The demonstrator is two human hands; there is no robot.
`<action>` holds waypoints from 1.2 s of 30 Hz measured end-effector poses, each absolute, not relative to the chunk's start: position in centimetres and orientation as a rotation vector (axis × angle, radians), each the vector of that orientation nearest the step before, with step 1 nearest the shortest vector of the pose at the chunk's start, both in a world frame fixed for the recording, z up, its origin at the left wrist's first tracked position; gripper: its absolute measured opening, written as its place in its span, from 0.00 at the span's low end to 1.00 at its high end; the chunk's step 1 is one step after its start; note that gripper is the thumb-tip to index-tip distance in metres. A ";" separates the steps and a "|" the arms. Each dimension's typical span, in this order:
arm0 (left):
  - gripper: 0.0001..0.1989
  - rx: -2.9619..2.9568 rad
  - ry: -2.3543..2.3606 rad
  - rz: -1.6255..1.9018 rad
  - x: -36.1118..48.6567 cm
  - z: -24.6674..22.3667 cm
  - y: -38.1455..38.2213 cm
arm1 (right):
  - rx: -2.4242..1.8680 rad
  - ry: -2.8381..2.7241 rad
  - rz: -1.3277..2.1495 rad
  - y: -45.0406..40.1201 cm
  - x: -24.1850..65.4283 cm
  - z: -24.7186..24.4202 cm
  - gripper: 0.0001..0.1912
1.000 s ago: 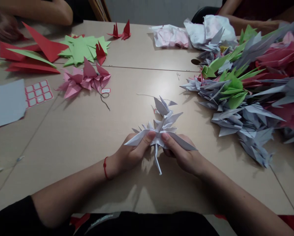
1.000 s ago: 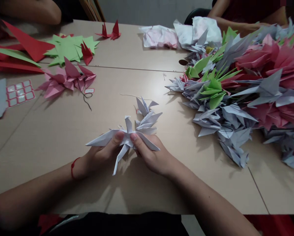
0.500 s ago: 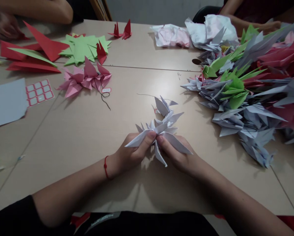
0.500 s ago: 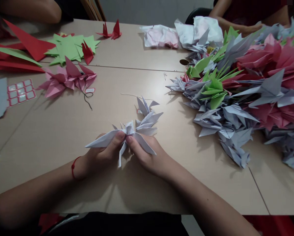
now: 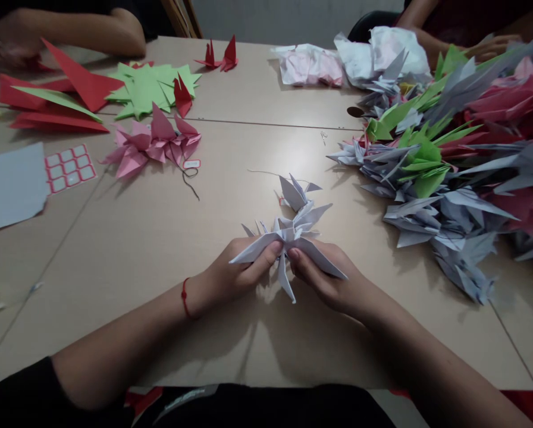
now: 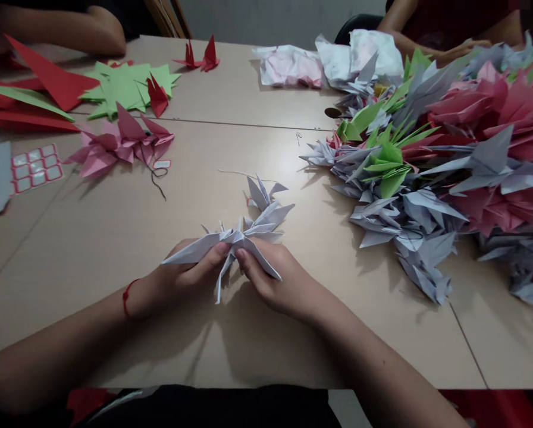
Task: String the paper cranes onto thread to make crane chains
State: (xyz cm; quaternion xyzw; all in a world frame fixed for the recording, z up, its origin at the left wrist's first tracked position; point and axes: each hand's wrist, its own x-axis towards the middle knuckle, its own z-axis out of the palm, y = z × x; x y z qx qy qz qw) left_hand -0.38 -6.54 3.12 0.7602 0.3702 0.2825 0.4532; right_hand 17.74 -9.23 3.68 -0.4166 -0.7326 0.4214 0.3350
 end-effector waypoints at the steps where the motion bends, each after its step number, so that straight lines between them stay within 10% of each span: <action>1: 0.14 1.896 0.914 0.684 -0.4 3.2 -6.5 | -1.078 -1.922 1.077 -9.2 17.8 3.7 0.12; 36: 0.23 1.009 0.914 0.568 0.2 3.1 -6.1 | -0.924 -1.598 0.995 -9.8 16.8 2.2 0.18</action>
